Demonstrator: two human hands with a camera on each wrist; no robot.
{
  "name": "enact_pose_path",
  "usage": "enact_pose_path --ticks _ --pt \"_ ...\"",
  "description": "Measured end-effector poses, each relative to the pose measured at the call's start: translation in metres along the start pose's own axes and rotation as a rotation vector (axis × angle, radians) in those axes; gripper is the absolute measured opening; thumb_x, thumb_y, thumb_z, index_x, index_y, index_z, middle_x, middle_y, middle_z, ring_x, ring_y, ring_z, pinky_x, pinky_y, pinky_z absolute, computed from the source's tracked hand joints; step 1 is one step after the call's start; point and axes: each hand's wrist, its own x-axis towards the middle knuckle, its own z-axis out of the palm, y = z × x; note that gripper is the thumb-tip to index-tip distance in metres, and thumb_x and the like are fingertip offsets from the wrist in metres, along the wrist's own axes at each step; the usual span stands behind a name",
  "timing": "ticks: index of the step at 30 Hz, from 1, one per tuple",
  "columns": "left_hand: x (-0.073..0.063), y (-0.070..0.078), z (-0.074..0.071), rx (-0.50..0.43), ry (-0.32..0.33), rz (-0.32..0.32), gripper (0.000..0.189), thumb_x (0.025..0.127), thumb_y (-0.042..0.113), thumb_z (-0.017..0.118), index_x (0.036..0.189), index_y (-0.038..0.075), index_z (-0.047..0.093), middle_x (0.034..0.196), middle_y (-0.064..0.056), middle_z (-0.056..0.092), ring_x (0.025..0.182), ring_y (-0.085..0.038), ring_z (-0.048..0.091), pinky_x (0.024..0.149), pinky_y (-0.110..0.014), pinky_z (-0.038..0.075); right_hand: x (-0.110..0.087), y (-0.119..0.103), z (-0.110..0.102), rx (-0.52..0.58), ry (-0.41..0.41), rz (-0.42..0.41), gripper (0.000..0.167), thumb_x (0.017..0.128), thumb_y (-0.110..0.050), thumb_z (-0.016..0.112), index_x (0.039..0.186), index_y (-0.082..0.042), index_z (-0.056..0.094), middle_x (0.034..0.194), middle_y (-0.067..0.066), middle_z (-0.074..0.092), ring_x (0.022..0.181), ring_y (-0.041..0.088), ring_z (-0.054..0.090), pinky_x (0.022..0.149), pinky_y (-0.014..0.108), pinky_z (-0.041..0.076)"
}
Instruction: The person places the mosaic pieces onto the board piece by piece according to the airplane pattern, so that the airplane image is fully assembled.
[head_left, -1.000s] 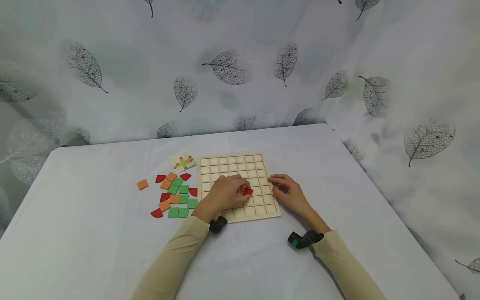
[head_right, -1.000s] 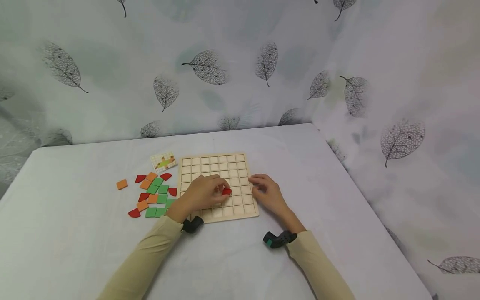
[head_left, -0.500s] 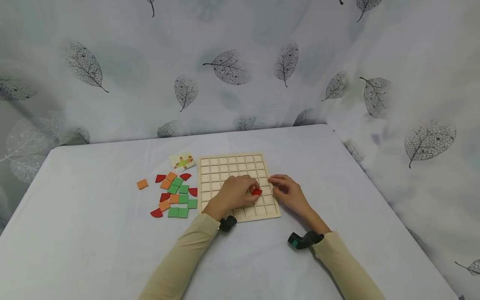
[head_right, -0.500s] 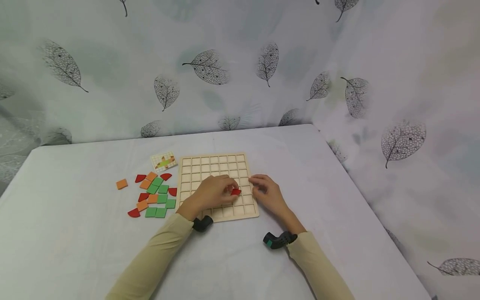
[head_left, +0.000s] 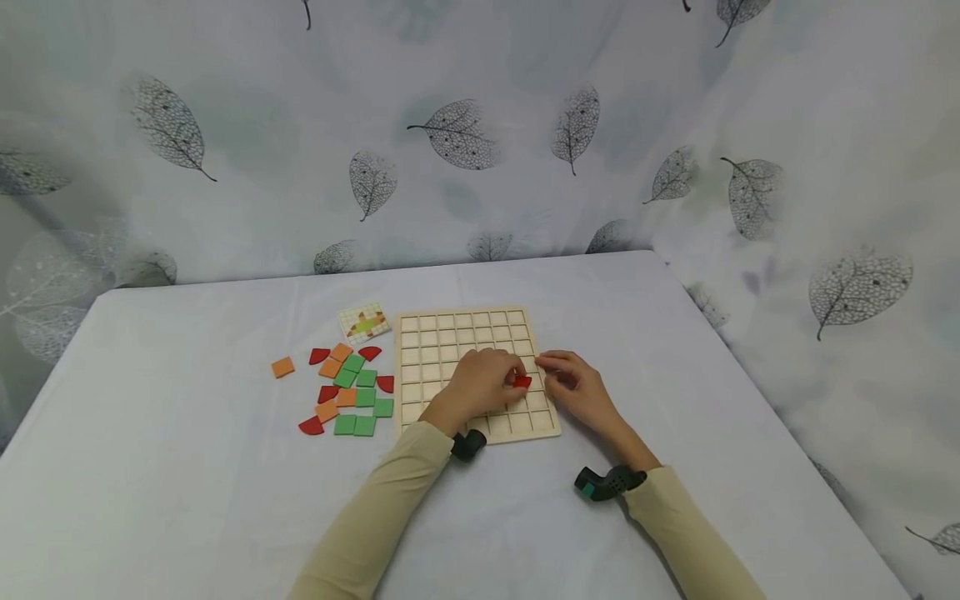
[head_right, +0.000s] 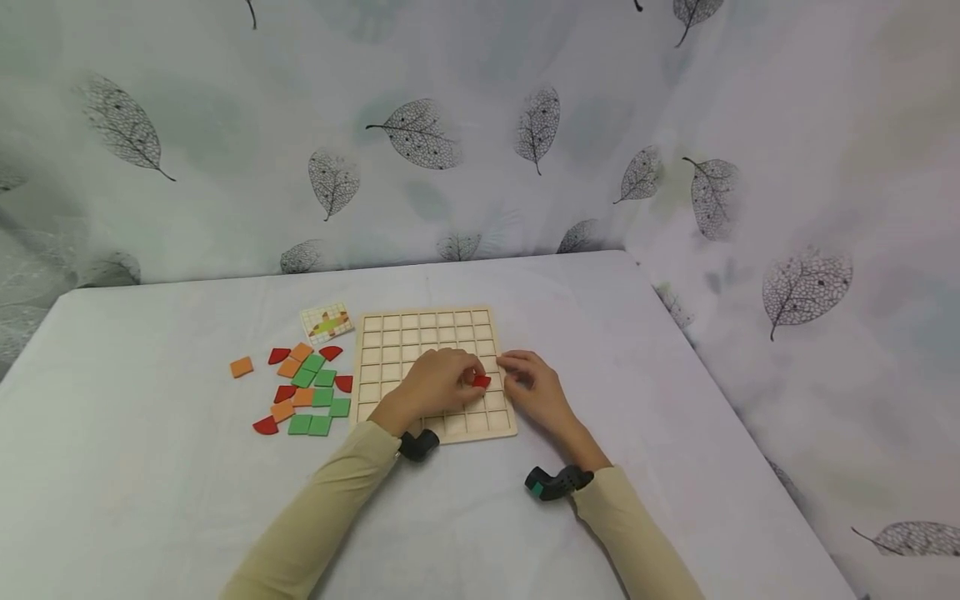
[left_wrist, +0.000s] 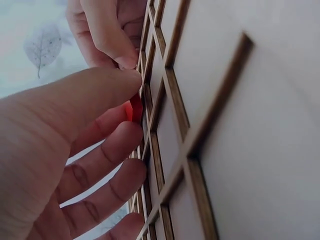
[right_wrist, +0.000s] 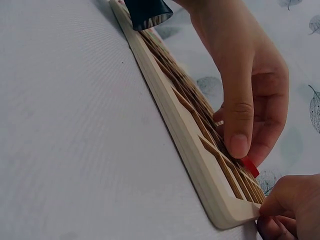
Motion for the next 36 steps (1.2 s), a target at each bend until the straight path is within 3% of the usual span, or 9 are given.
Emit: enact_pose_path --ticks 6,12,18,28,36 --pt "0.004 0.001 0.002 -0.008 0.019 -0.048 0.02 0.089 0.033 0.071 0.098 0.016 0.071 0.074 0.009 0.061 0.071 -0.008 0.057 0.069 -0.029 0.045 0.001 0.001 0.0 -0.004 0.001 -0.007 0.029 0.088 0.013 0.057 0.117 0.016 0.062 0.123 0.031 0.057 0.108 0.043 0.058 0.086 0.039 0.051" --pt "0.004 0.001 0.002 -0.004 0.003 -0.081 0.024 0.087 0.036 0.072 0.1 0.015 0.071 0.078 0.008 0.061 0.074 -0.01 0.056 0.07 -0.029 0.044 0.001 0.001 0.002 -0.001 0.002 -0.008 0.029 0.088 0.013 0.058 0.117 0.015 0.062 0.123 0.031 0.057 0.109 0.043 0.058 0.086 0.04 0.052" --pt "0.002 -0.002 0.0 -0.045 -0.019 -0.063 0.025 0.085 0.023 0.071 0.108 0.014 0.072 0.087 0.006 0.065 0.08 -0.011 0.059 0.075 -0.03 0.045 0.001 0.003 0.001 0.003 0.011 -0.018 0.029 0.087 0.013 0.058 0.116 0.015 0.063 0.122 0.031 0.058 0.11 0.043 0.058 0.088 0.034 0.052" --pt "0.003 -0.001 0.001 -0.079 0.015 -0.033 0.019 0.091 0.025 0.068 0.104 0.012 0.074 0.09 0.001 0.07 0.081 -0.012 0.063 0.073 -0.03 0.048 0.002 0.003 0.002 -0.006 -0.016 0.017 0.03 0.09 0.01 0.057 0.12 0.013 0.062 0.124 0.028 0.057 0.108 0.039 0.058 0.086 0.028 0.048" --pt "0.01 0.007 0.002 -0.152 -0.012 -0.076 0.02 0.091 0.024 0.07 0.103 0.008 0.072 0.084 0.001 0.067 0.073 -0.009 0.058 0.067 -0.024 0.048 0.005 0.043 0.007 -0.012 0.008 0.011 0.032 0.091 0.004 0.059 0.122 0.002 0.066 0.126 0.016 0.06 0.108 0.028 0.059 0.085 0.018 0.045"
